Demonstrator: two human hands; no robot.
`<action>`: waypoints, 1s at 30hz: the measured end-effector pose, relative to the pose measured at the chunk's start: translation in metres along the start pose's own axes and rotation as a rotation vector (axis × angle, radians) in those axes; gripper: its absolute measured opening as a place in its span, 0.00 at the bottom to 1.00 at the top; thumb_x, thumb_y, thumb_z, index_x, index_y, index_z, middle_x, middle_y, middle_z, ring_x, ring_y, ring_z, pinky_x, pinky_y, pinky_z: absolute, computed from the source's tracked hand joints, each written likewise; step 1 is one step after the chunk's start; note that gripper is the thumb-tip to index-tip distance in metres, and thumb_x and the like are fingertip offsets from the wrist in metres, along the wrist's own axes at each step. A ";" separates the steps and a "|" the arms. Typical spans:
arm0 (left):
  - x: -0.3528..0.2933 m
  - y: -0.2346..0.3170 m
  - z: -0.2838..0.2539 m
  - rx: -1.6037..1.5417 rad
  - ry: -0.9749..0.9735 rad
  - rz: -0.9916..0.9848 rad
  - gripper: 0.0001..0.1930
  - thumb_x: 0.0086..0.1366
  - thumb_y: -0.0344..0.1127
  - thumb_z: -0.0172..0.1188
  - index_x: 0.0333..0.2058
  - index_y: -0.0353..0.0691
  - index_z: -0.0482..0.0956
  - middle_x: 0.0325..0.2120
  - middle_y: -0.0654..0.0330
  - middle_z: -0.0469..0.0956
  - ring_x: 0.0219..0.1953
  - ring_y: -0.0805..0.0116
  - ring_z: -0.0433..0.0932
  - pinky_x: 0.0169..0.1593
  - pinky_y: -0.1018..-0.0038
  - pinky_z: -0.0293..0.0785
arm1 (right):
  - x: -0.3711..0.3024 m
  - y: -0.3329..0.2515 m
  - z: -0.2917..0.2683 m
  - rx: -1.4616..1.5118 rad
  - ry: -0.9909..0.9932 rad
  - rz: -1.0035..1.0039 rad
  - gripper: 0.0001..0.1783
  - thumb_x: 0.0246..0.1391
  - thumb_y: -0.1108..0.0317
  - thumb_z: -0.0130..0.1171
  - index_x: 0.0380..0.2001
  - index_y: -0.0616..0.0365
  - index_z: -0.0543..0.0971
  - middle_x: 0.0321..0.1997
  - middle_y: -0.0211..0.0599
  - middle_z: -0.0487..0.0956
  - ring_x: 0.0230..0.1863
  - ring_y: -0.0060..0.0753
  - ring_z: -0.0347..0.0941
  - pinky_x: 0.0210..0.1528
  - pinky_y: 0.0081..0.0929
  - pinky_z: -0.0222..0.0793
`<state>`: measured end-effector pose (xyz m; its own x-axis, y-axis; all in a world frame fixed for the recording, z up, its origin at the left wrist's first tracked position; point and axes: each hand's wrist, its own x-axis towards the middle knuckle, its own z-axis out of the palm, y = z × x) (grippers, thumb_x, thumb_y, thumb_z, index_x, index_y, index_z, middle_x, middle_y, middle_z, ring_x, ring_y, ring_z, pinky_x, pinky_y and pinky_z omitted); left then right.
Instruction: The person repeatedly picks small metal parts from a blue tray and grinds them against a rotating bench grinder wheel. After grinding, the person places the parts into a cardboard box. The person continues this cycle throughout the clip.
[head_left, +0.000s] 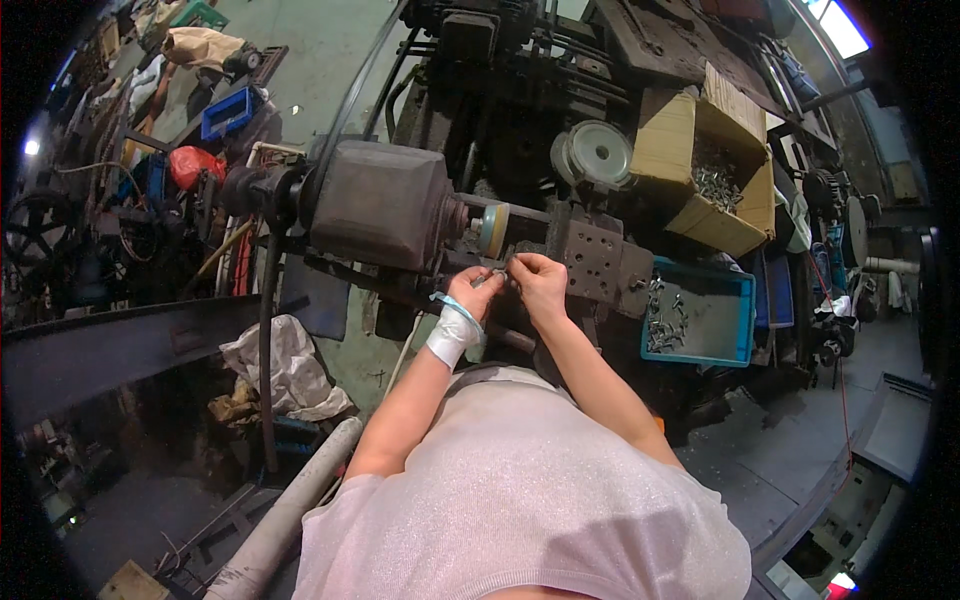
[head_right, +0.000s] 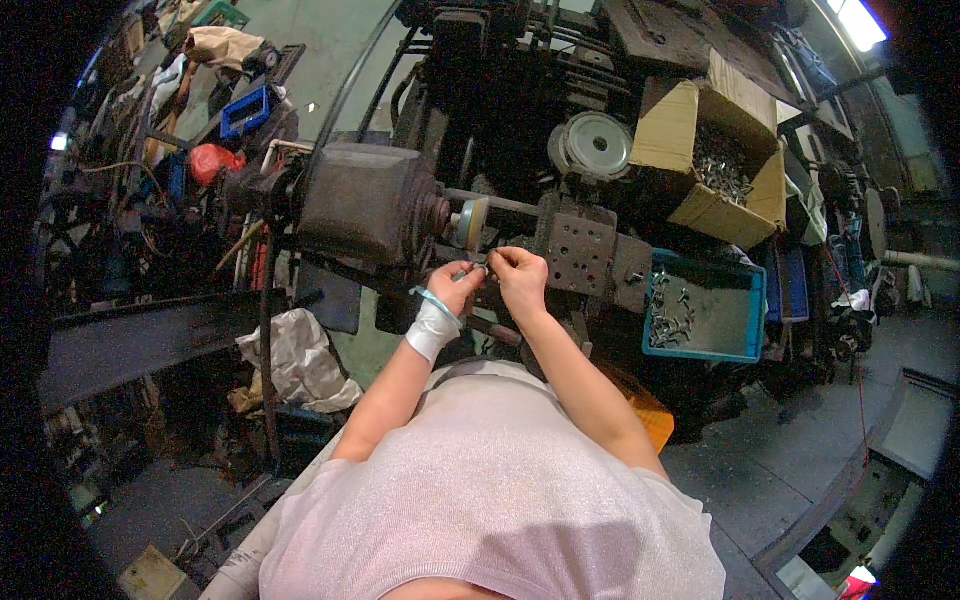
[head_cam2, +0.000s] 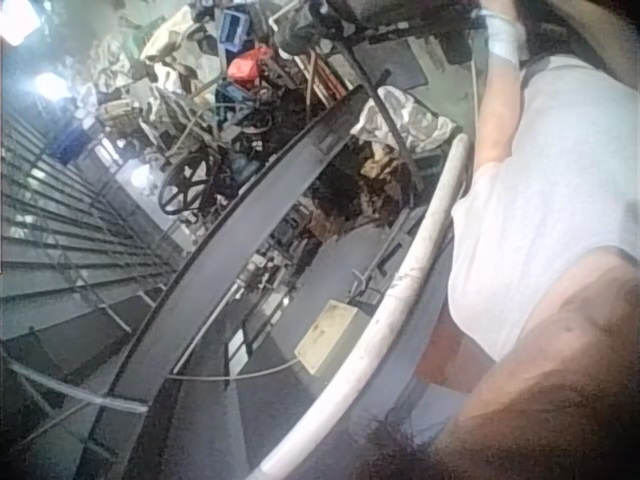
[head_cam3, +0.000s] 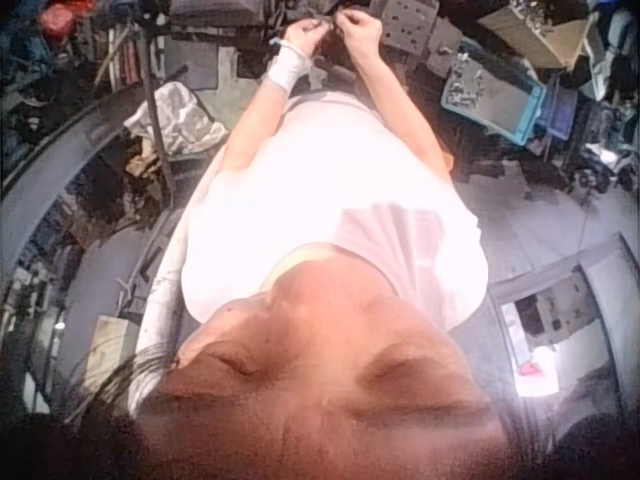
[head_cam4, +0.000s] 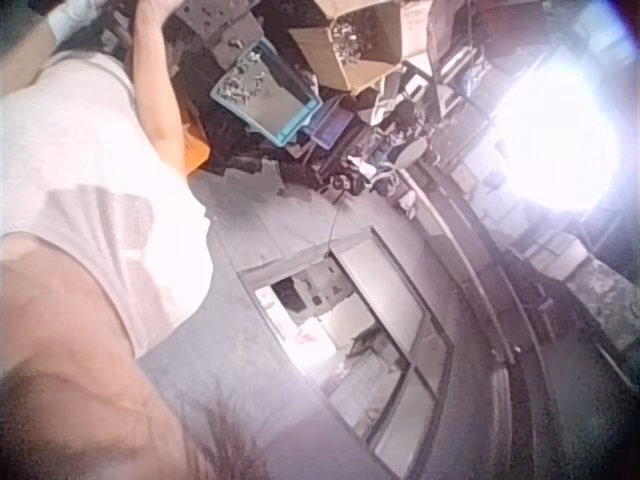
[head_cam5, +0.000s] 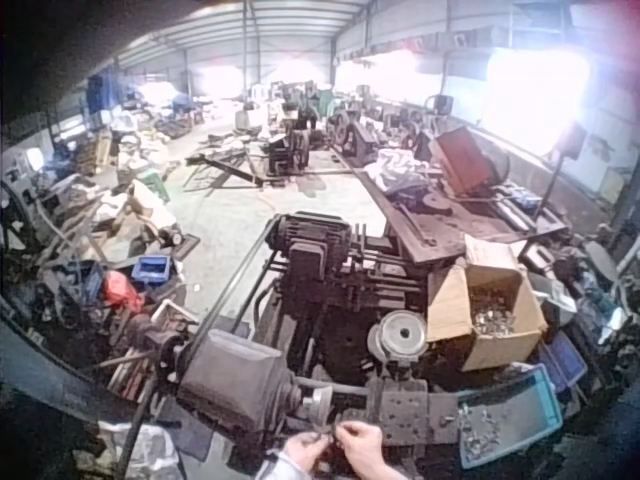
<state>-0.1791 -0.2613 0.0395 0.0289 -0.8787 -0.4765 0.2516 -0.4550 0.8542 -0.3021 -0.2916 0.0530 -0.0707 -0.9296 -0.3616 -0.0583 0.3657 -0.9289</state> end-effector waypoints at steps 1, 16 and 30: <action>0.003 0.001 0.003 0.010 0.030 0.066 0.07 0.52 0.33 0.59 0.29 0.36 0.75 0.20 0.67 0.74 0.21 0.81 0.68 0.23 0.83 0.63 | 0.003 0.001 0.001 -0.034 0.011 -0.009 0.11 0.43 0.70 0.58 0.29 0.69 0.77 0.21 0.32 0.76 0.21 0.18 0.67 0.23 0.17 0.62; 0.007 0.009 0.012 -0.106 0.171 -0.024 0.08 0.52 0.31 0.58 0.29 0.34 0.73 0.20 0.66 0.73 0.18 0.81 0.66 0.20 0.84 0.60 | 0.021 0.014 0.017 0.050 0.098 -0.065 0.05 0.44 0.77 0.55 0.27 0.68 0.77 0.23 0.31 0.76 0.24 0.17 0.68 0.28 0.14 0.63; -0.022 0.028 -0.008 -0.484 -0.291 -0.278 0.22 0.64 0.51 0.37 0.43 0.39 0.66 0.18 0.58 0.69 0.14 0.76 0.62 0.15 0.80 0.58 | -0.020 -0.031 -0.021 0.224 -0.355 0.277 0.07 0.46 0.68 0.55 0.26 0.60 0.73 0.17 0.27 0.69 0.14 0.17 0.58 0.15 0.13 0.50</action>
<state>-0.1653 -0.2532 0.0720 -0.3477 -0.7712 -0.5332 0.6234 -0.6150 0.4829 -0.3196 -0.2831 0.0911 0.2925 -0.7708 -0.5659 0.1328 0.6188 -0.7742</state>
